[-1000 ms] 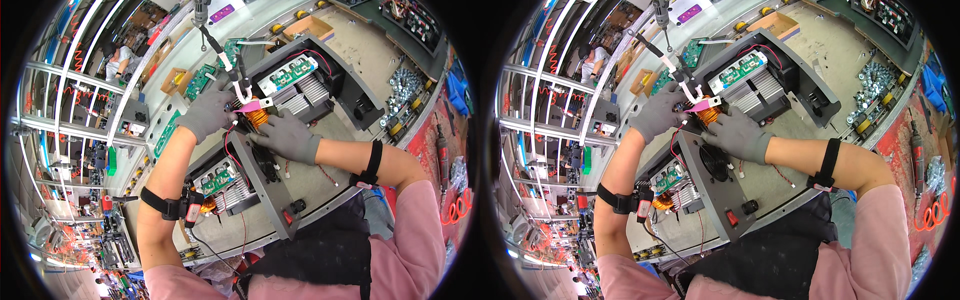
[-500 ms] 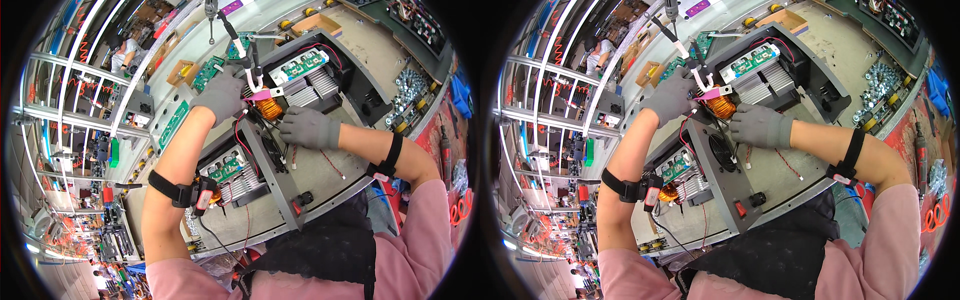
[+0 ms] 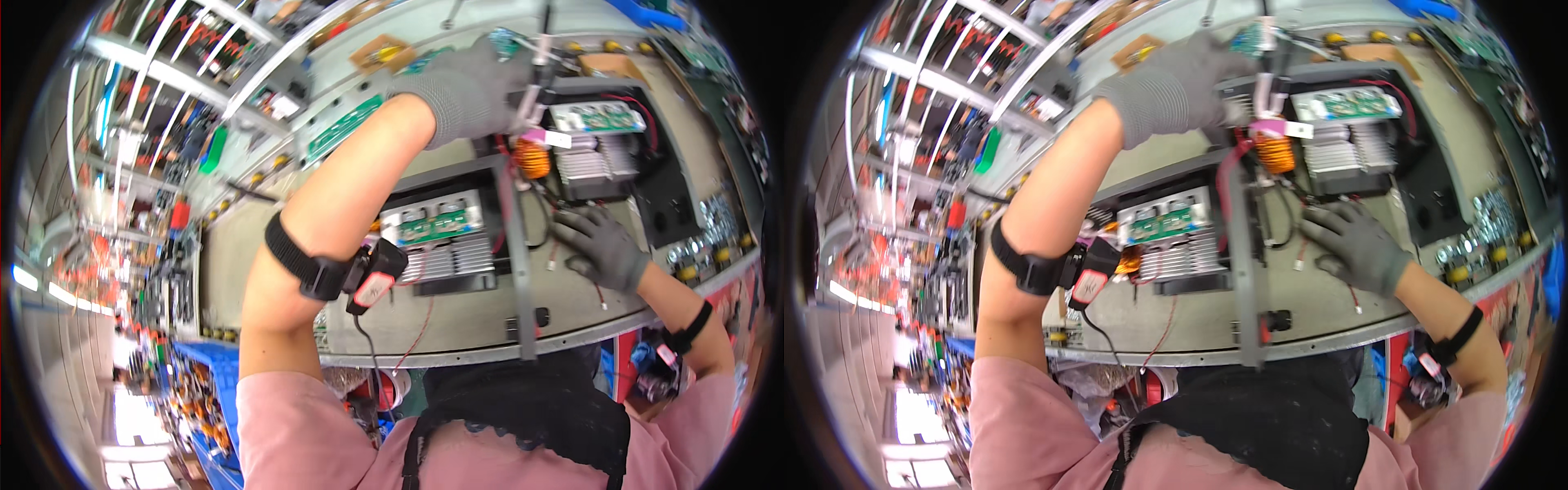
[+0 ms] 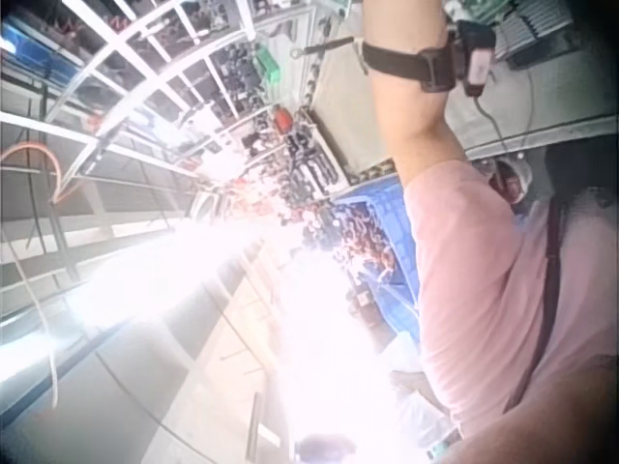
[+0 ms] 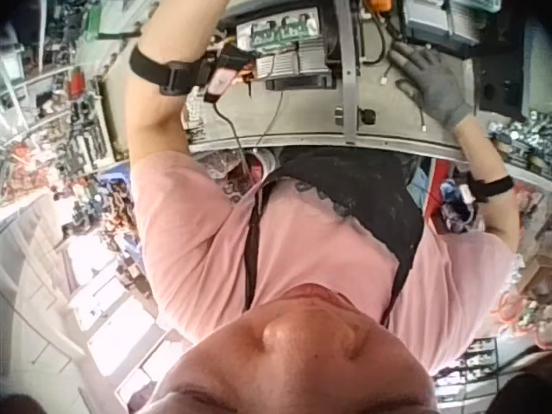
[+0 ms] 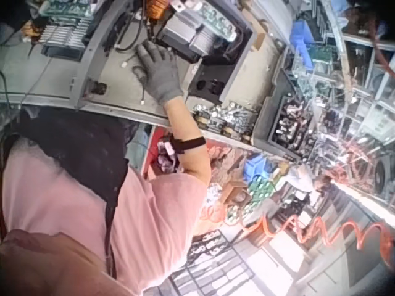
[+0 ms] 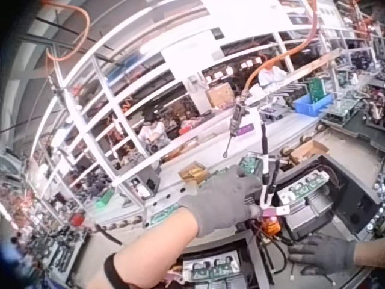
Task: Assemble internal components and circuit boards into a power inverter unit using an electric screwdriver.
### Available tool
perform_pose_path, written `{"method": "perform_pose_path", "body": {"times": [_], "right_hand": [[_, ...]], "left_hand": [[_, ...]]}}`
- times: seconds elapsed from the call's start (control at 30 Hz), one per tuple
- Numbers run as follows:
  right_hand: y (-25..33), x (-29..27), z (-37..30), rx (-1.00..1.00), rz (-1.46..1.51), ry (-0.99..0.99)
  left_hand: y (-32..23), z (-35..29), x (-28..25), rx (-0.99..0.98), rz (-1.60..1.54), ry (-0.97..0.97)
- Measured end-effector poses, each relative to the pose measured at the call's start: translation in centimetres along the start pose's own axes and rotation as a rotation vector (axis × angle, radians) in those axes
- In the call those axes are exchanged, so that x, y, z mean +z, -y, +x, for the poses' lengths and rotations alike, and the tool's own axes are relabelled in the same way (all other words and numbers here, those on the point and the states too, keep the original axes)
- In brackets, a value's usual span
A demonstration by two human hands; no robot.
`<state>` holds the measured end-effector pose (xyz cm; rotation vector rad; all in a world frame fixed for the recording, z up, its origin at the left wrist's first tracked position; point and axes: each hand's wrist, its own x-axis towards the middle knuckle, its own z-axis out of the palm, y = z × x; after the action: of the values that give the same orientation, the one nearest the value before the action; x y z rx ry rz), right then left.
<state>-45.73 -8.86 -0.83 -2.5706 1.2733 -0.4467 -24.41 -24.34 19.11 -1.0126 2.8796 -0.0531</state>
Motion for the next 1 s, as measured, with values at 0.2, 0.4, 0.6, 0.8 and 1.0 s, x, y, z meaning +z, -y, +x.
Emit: {"method": "perform_pose_path", "body": {"times": [0.2, 0.4, 0.6, 0.8, 1.0], "right_hand": [[0.1, -0.6, 0.6, -0.054, -0.065, 0.011], [-0.2, 0.4, 0.6, -0.039, -0.175, 0.081], [-0.1, 1.6, -0.6, 0.237, -0.257, 0.121], [0.5, 4.5, -2.6, 0.434, -0.308, 0.02], [0.3, 6.5, -3.6, 0.538, -0.347, -0.044]], "left_hand": [[3.5, -18.0, -6.5, 0.107, -0.326, -0.574], [9.0, -30.6, 4.8, -0.476, -0.688, -0.827], [12.4, -34.3, 19.8, -0.993, -1.036, -0.681], [14.9, -31.5, 25.1, -1.028, -0.904, -0.378], [22.2, -26.7, 26.3, -1.063, -0.525, -0.223]]}}
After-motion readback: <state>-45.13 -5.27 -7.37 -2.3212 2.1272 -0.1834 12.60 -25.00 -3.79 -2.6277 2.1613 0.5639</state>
